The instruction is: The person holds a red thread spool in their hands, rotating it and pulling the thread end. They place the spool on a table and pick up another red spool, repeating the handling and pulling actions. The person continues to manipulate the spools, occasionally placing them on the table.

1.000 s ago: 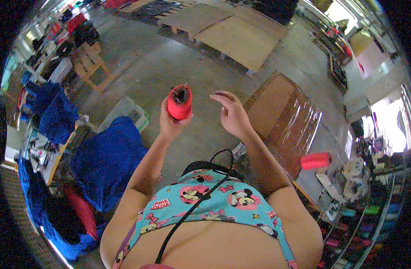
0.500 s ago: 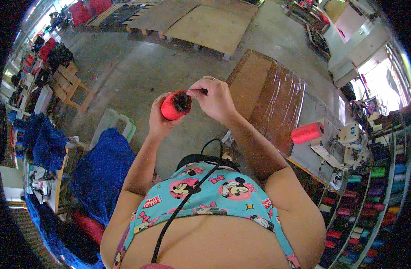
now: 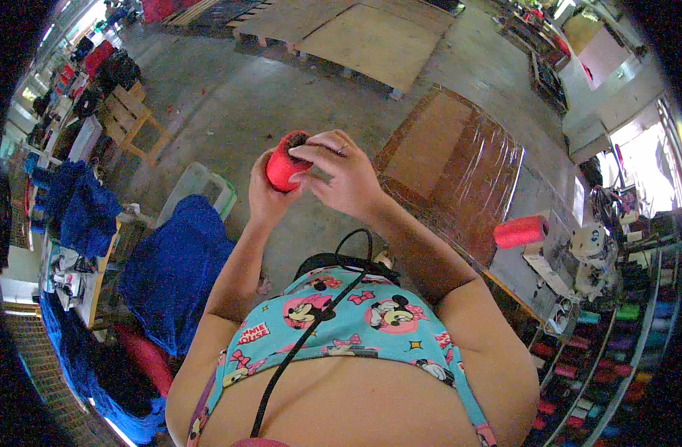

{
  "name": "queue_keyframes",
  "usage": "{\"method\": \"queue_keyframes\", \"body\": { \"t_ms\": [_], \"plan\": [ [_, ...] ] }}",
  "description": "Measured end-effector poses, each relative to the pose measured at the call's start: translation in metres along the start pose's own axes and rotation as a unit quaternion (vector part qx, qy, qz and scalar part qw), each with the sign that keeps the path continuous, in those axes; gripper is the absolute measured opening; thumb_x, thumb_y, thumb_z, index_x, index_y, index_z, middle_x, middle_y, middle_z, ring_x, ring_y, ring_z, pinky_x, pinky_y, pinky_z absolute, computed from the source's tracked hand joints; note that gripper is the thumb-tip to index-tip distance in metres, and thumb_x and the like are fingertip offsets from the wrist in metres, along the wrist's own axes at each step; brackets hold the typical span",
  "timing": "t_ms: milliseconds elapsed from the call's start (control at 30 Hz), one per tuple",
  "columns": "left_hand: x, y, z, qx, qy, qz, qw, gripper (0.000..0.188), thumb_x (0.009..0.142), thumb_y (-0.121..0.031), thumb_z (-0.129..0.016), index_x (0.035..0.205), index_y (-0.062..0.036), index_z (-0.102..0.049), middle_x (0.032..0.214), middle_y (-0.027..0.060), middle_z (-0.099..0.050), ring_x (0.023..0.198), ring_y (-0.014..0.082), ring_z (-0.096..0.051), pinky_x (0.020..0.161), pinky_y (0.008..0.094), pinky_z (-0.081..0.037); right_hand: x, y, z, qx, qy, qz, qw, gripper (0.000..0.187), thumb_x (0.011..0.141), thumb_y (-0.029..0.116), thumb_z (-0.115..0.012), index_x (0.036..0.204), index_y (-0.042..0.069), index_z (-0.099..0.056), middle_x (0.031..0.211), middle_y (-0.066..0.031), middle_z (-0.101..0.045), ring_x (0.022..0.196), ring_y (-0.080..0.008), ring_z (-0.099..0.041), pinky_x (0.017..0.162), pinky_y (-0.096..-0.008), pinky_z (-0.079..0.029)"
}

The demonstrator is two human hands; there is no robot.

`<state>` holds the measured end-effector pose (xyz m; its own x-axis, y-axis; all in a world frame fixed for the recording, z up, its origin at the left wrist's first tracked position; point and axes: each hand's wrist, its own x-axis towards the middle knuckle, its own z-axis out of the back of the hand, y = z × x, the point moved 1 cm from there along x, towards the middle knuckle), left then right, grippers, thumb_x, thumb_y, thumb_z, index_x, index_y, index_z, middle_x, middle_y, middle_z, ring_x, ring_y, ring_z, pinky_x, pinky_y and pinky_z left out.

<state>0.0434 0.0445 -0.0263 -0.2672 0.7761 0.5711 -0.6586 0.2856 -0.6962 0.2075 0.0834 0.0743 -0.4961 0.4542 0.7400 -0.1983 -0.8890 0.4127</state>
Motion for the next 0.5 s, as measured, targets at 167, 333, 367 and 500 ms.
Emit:
{"method": "queue_keyframes", "body": {
  "t_ms": [167,333,367,500],
  "plan": [
    [-0.003,0.002,0.004,0.013,-0.011,0.004,1.000,0.069,0.054,-0.021,-0.077,0.113,-0.0040,-0.045,0.109,0.0133,-0.054,0.098,0.0338,-0.052,0.085,0.0420,-0.041,-0.002,0.000,-0.025,-0.033,-0.072,0.033,0.996,0.022,0.063,0.004,-0.073,0.082,0.010,-0.065,0.077,-0.0033,-0.057,0.067,-0.0213,-0.054,0.060,-0.0296,-0.046],
    [-0.011,0.002,0.008,0.023,-0.008,0.034,0.999,0.066,0.055,-0.022,-0.077,0.111,-0.0040,-0.046,0.107,0.0134,-0.055,0.098,0.0335,-0.052,0.085,0.0422,-0.041,-0.001,0.005,-0.029,-0.002,-0.044,-0.065,0.997,0.014,0.067,-0.002,-0.068,0.077,0.006,-0.063,0.070,-0.0052,-0.056,0.065,-0.0188,-0.055,0.058,-0.0277,-0.046],
    [-0.012,0.000,0.010,0.027,-0.012,0.041,0.999,0.065,0.055,-0.022,-0.077,0.110,-0.0040,-0.047,0.107,0.0135,-0.055,0.098,0.0334,-0.052,0.085,0.0423,-0.041,0.002,0.004,-0.027,0.025,-0.034,-0.088,0.995,0.013,0.068,-0.002,-0.067,0.077,0.005,-0.063,0.070,-0.0052,-0.056,0.064,-0.0173,-0.056,0.058,-0.0270,-0.046],
    [-0.013,-0.002,0.018,0.013,-0.028,0.011,0.999,0.064,0.055,-0.021,-0.077,0.109,-0.0032,-0.048,0.106,0.0144,-0.056,0.098,0.0335,-0.053,0.086,0.0412,-0.041,0.006,-0.008,-0.017,0.073,-0.029,-0.162,0.984,0.008,0.073,-0.004,-0.063,0.077,0.003,-0.061,0.070,-0.0042,-0.057,0.066,-0.0114,-0.056,0.058,-0.0237,-0.045]
  ]
}}
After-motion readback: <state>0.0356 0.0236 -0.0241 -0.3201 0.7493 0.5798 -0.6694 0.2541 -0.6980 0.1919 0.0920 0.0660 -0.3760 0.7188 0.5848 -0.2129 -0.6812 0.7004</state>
